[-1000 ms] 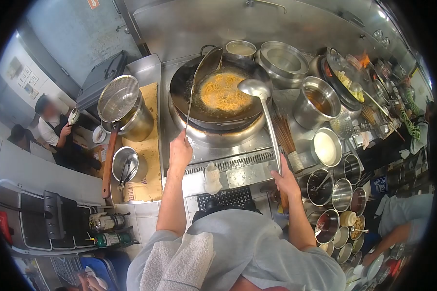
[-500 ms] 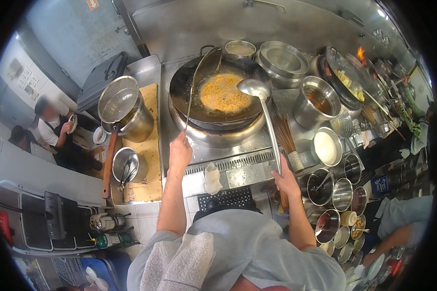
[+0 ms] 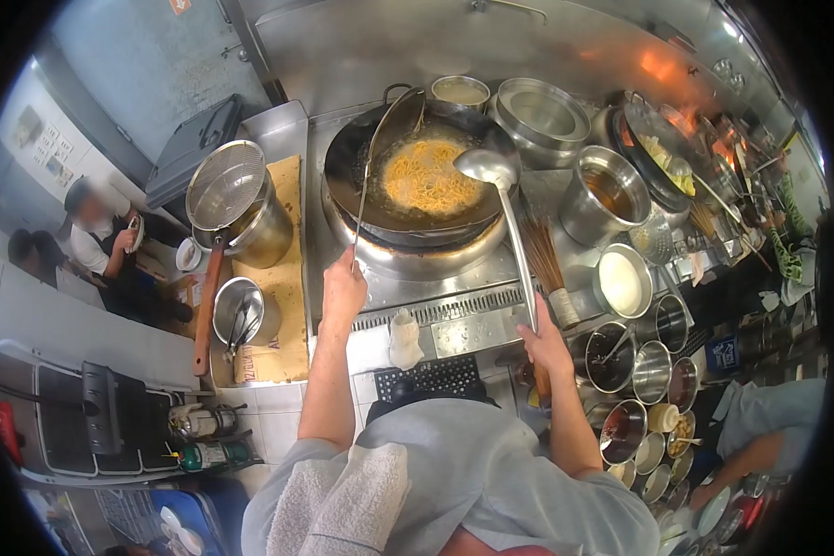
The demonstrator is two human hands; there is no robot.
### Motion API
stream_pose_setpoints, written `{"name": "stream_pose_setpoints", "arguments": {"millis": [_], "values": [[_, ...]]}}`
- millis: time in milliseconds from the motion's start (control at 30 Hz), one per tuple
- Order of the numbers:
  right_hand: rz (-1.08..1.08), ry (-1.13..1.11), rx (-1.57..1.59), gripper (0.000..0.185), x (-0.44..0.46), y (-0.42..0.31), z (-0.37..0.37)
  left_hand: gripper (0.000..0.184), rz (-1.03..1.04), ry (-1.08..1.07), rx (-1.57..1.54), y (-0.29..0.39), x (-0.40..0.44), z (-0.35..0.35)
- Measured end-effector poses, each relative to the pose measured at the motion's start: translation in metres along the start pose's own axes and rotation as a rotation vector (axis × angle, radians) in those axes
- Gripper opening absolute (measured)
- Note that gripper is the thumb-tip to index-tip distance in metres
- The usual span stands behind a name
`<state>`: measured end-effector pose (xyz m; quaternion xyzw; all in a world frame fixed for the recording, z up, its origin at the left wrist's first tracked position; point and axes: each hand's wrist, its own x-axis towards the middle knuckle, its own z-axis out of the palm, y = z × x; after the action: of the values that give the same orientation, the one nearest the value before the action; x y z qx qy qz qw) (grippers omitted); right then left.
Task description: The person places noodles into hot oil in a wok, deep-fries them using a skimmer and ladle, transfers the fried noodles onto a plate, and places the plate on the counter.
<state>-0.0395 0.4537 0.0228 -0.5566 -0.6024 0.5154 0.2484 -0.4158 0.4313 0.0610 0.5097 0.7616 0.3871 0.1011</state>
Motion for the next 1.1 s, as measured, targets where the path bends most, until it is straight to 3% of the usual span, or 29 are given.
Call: {"name": "stream_pose_setpoints", "arguments": {"millis": [1100], "values": [[0.02,-0.003,0.005,0.078,-0.0023,-0.0052,0.0003,0.034,-0.022,-0.006,-0.007,0.0033,-0.0014,-0.0018]]}}
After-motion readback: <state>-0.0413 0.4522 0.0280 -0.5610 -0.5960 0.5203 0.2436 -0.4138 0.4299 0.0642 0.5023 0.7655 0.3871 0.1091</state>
